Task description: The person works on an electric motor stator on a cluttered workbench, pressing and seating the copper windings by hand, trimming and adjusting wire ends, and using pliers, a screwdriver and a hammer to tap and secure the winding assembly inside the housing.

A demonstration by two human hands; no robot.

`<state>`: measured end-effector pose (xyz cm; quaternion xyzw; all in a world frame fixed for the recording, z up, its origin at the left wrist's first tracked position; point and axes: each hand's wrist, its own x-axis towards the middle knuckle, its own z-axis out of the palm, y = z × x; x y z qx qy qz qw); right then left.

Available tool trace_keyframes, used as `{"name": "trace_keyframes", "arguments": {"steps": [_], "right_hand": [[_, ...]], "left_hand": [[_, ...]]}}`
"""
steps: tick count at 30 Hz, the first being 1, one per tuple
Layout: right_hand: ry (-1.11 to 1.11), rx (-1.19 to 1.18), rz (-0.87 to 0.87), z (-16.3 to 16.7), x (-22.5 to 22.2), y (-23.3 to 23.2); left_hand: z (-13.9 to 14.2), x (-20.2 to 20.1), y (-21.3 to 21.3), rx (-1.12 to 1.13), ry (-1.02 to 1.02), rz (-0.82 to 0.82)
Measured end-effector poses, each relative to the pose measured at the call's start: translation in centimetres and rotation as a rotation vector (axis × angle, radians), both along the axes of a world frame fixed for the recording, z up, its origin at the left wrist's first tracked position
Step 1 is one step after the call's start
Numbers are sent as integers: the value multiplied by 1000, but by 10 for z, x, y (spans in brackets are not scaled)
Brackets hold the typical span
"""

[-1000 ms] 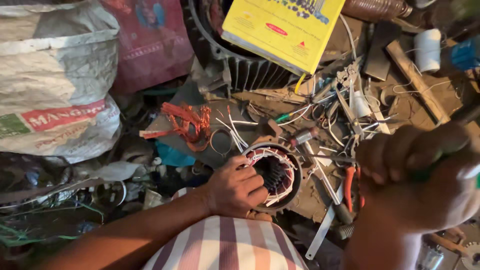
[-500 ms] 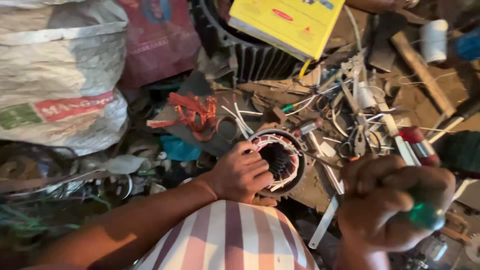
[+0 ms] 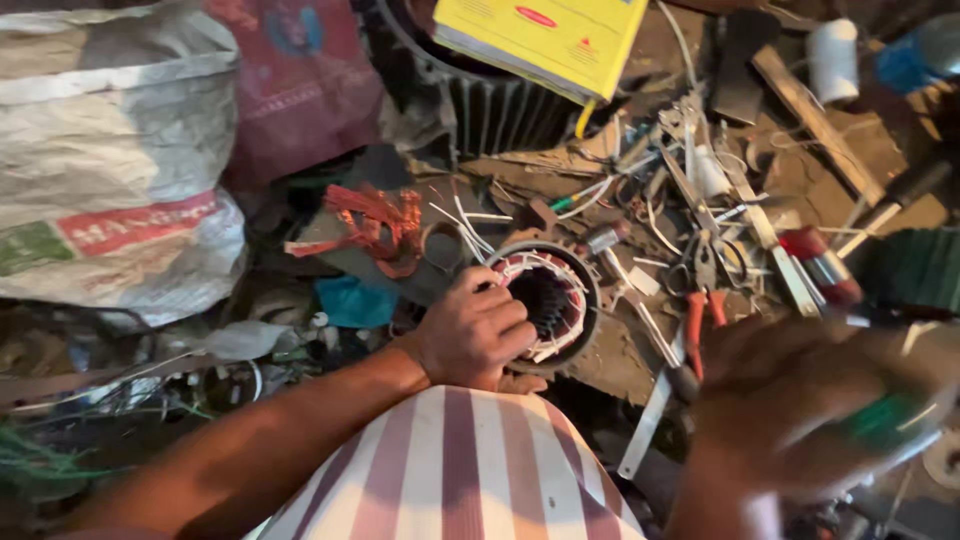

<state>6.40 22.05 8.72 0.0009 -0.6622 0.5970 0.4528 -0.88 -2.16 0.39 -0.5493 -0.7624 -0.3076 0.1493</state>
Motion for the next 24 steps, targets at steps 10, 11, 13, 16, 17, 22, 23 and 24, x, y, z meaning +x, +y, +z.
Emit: {"name": "trace_keyframes", "arguments": {"steps": [10, 11, 13, 16, 17, 22, 23, 24], "right_hand": [[-72, -424, 323, 34, 34, -31], [-87, -423, 391, 30, 38, -28], [-117, -486, 482, 19, 43, -24], [-151, -627, 586, 9, 52, -32], [-114, -618, 640, 9, 55, -38], [-50, -465, 675, 10, 51, -70], [-58, -466, 673, 11, 49, -74], [-63, -457, 661, 10, 45, -75]], "left_hand": [[11, 0, 1, 59, -100, -9], [13, 0, -1, 100, -132, -15], [15, -3, -2, 213, -215, 47], [14, -11, 0, 366, -360, 269], [13, -19, 1, 390, -366, 335], [0, -54, 1, 267, -324, 484], [-4, -55, 2, 224, -378, 479], [-6, -56, 3, 182, -432, 472]]}}
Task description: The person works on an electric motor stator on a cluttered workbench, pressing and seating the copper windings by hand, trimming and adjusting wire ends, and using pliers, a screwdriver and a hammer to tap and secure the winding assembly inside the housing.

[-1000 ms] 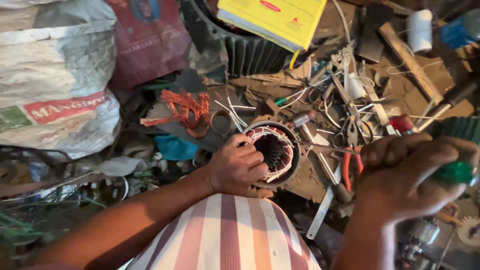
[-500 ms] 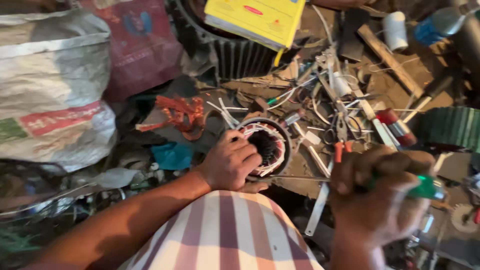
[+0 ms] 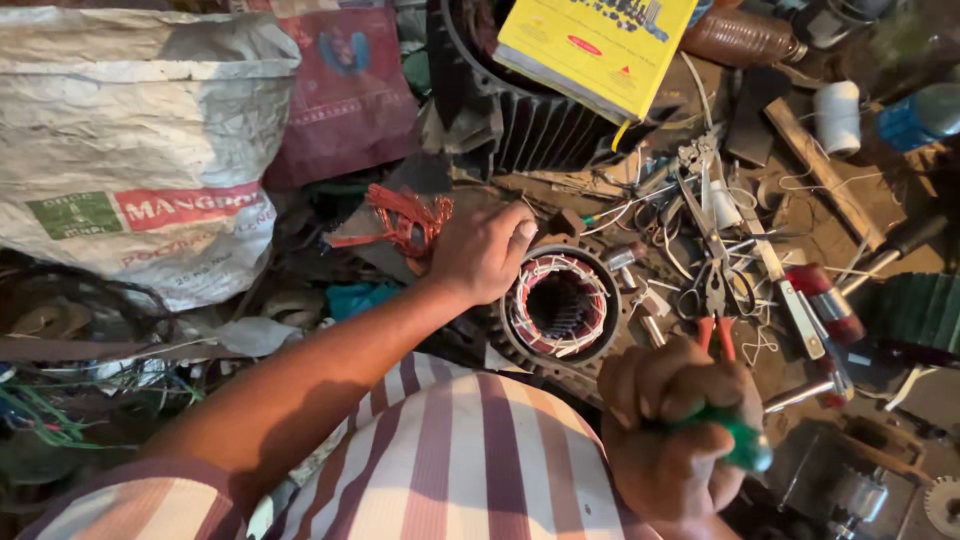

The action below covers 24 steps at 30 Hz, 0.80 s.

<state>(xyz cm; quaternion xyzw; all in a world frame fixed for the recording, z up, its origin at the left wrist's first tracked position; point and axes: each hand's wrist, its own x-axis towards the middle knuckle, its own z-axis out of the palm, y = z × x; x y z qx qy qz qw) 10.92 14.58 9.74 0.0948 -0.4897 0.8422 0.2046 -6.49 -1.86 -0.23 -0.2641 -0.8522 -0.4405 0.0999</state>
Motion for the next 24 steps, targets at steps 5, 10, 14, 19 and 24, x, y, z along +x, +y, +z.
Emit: {"name": "trace_keyframes", "arguments": {"steps": [5, 10, 14, 19, 24], "right_hand": [[36, 66, 17, -1, -9, -2], [13, 45, 164, 8, -3, -5], [18, 59, 138, 13, 1, -2], [83, 230, 290, 8, -1, 12], [190, 275, 266, 7, 6, 18]], "left_hand": [[-5, 3, 1, -24, 51, 56], [-2, 2, -1, -42, 87, 46], [-2, 2, -1, -54, 89, 48], [-1, 3, -1, -73, 108, 39], [0, 4, -2, -79, 116, 21]]}}
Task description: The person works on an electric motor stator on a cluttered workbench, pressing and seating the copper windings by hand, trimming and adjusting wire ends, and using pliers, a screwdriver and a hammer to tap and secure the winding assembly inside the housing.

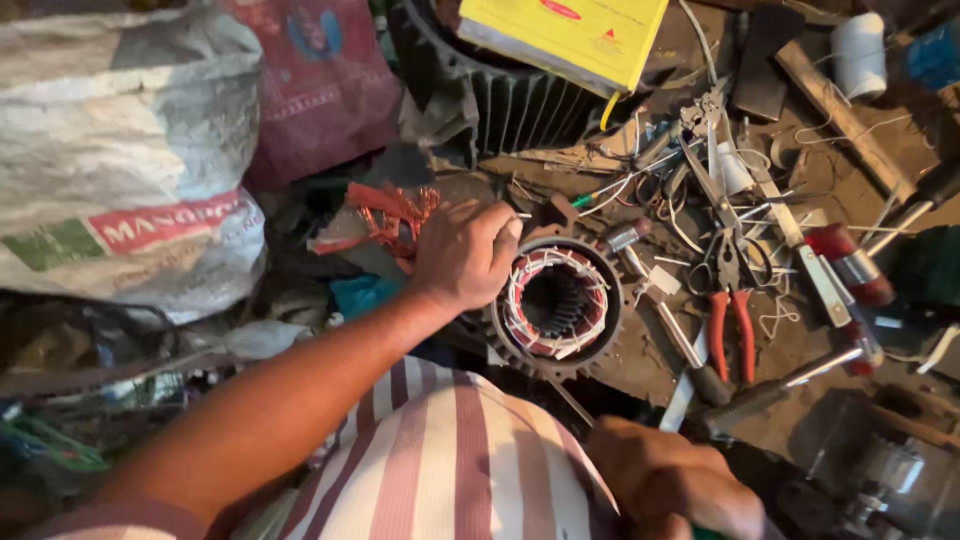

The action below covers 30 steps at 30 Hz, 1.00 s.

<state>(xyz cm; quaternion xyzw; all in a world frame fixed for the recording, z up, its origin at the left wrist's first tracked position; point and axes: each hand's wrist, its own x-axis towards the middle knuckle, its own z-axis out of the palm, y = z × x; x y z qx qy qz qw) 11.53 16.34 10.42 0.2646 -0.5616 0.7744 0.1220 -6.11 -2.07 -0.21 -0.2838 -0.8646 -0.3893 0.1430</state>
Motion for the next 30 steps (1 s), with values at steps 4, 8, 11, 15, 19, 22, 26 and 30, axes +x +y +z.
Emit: {"name": "trace_keyframes", "arguments": {"steps": [4, 8, 11, 15, 19, 22, 26, 30], "right_hand": [[-308, -70, -200, 16, 13, 9], [-490, 125, -333, 36, 9, 11], [-575, 84, -406, 45, 6, 5], [-824, -166, -453, 53, 10, 11], [-725, -115, -393, 53, 16, 12], [-668, -26, -434, 56, 12, 2], [-512, -141, -353, 38, -6, -8], [-357, -116, -402, 17, 10, -5]], "left_hand": [[-2, 1, 1, -12, -17, -28], [-4, 0, 2, -18, -25, -46], [-4, 0, 0, -16, -29, -62], [-3, 0, -1, -7, -31, -86], [-2, 0, -1, -35, -45, -67], [-2, 0, 0, -24, -40, -76], [-3, -1, 1, -28, -33, -77], [-2, -1, 1, -41, -32, -65]]}}
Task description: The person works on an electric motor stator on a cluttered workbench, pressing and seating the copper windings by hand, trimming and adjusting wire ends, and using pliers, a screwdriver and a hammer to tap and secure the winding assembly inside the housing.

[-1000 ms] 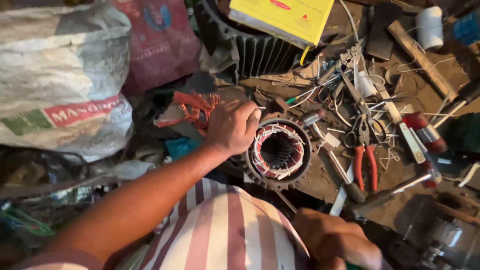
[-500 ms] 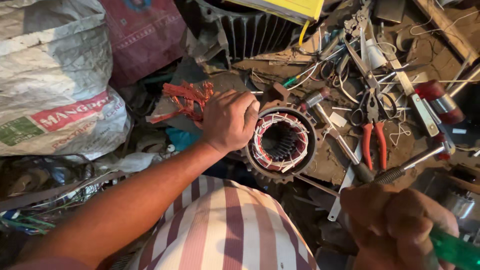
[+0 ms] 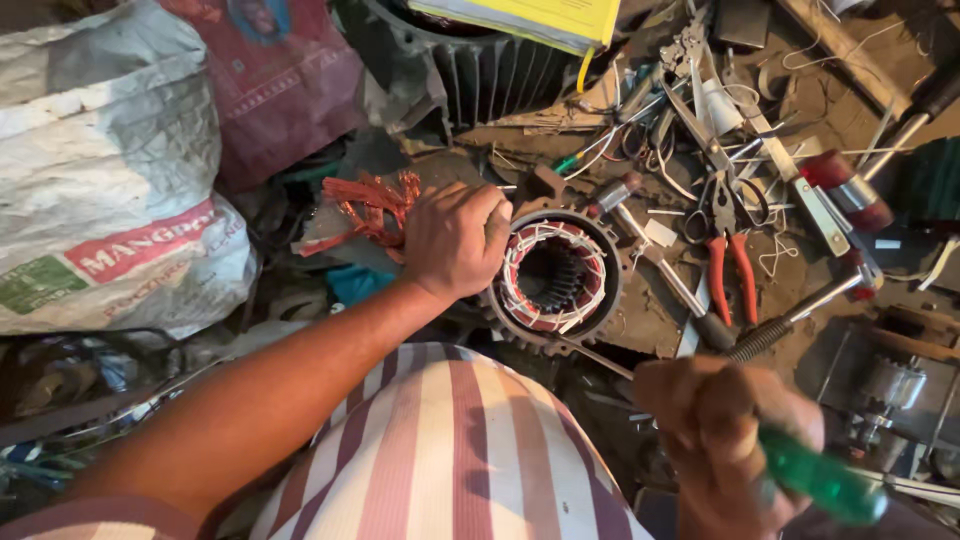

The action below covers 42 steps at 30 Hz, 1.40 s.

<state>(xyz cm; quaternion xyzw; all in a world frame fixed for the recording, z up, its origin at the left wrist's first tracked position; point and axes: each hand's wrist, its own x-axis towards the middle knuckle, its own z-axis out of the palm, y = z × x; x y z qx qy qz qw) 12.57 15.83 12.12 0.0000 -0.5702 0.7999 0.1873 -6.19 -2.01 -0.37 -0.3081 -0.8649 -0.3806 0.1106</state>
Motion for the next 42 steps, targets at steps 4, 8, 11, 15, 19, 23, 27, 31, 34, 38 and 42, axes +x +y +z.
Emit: {"name": "trace_keyframes", "arguments": {"steps": [4, 8, 11, 15, 19, 23, 27, 31, 34, 38, 42], "right_hand": [[26, -6, 124, -7, 23, -3], [-27, -99, -24, 3, 23, -13], [9, -157, -24, 5, 16, -20], [70, -174, -113, -9, 10, -35], [122, -76, -165, -20, 2, -56], [119, 4, -114, -18, -10, -64], [150, -85, -121, -19, -12, -72], [250, 180, -73, -19, -16, -89], [324, 136, -136, -11, -29, -97], [226, 85, -185, 1, -33, -89], [192, 120, -259, -17, -18, -85]], "left_hand": [[2, -1, 1, 25, 18, -26], [2, -1, 2, 20, 28, -16], [2, -1, 2, 3, -1, -16], [1, -1, 1, 47, 28, -16], [0, -1, 1, 21, 0, -17], [-1, -1, 2, 36, -4, -26], [1, -2, 2, 57, -10, -16], [3, -3, 2, 60, -22, -15], [3, -2, 2, 71, -23, -17], [3, -1, -1, 110, -26, -34], [2, -1, -3, 95, -37, -46]]}}
